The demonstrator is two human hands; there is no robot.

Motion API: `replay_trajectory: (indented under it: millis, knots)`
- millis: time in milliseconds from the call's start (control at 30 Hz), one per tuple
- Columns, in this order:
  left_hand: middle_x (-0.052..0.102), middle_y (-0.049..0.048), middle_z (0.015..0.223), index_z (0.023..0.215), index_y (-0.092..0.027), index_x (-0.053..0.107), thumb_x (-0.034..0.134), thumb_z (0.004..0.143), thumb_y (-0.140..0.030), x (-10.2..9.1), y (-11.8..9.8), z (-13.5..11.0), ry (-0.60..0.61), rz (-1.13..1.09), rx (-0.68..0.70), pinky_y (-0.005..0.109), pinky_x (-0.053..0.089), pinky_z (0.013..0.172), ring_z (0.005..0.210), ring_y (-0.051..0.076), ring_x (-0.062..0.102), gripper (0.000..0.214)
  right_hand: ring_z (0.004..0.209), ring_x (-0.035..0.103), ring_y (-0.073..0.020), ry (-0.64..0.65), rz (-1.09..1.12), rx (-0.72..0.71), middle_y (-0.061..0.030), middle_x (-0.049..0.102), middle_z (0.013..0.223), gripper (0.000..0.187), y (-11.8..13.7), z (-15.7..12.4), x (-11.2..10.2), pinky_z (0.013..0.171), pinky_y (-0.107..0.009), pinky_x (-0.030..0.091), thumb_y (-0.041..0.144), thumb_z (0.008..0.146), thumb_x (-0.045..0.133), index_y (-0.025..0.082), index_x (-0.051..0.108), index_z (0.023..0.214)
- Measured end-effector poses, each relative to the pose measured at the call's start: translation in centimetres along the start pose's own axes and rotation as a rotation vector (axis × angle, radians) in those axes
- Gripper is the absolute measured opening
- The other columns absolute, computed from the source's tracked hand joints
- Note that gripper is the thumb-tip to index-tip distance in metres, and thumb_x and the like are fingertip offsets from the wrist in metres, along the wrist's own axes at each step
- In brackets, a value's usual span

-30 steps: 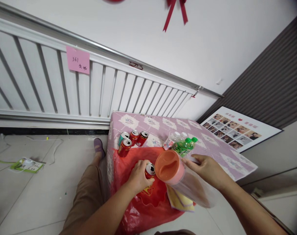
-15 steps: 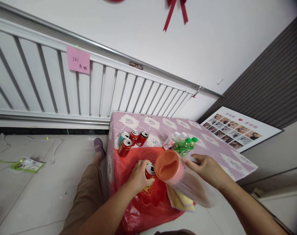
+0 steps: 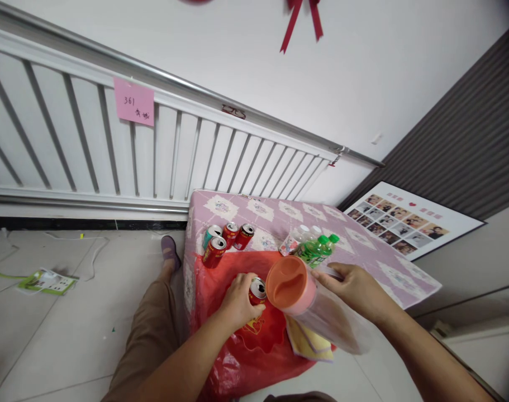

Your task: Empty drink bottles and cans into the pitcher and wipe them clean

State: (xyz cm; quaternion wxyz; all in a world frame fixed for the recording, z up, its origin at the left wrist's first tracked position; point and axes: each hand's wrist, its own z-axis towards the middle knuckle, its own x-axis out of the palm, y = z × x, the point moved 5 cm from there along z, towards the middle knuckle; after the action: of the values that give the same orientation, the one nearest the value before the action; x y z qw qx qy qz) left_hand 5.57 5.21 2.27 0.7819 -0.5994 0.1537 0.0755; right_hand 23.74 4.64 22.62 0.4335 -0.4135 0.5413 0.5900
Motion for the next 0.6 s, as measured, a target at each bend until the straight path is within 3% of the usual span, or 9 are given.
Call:
replay_trajectory:
  millis: [600]
  knots:
    - [0.055, 0.0040, 0.109, 0.115, -0.025, 0.051, 0.078, 0.060, -0.016, 0.13, 0.30, 0.01, -0.005, 0.002, 0.009, 0.036, 0.044, 0.091, 0.101, 0.023, 0.053, 0.062, 0.047, 0.034, -0.0105, -0.012, -0.016, -0.021, 0.0045, 0.037, 0.048, 0.048, 0.23, 0.05, -0.11, 0.043, -0.024, 0.027, 0.060, 0.075, 0.052, 0.022, 0.040, 0.049]
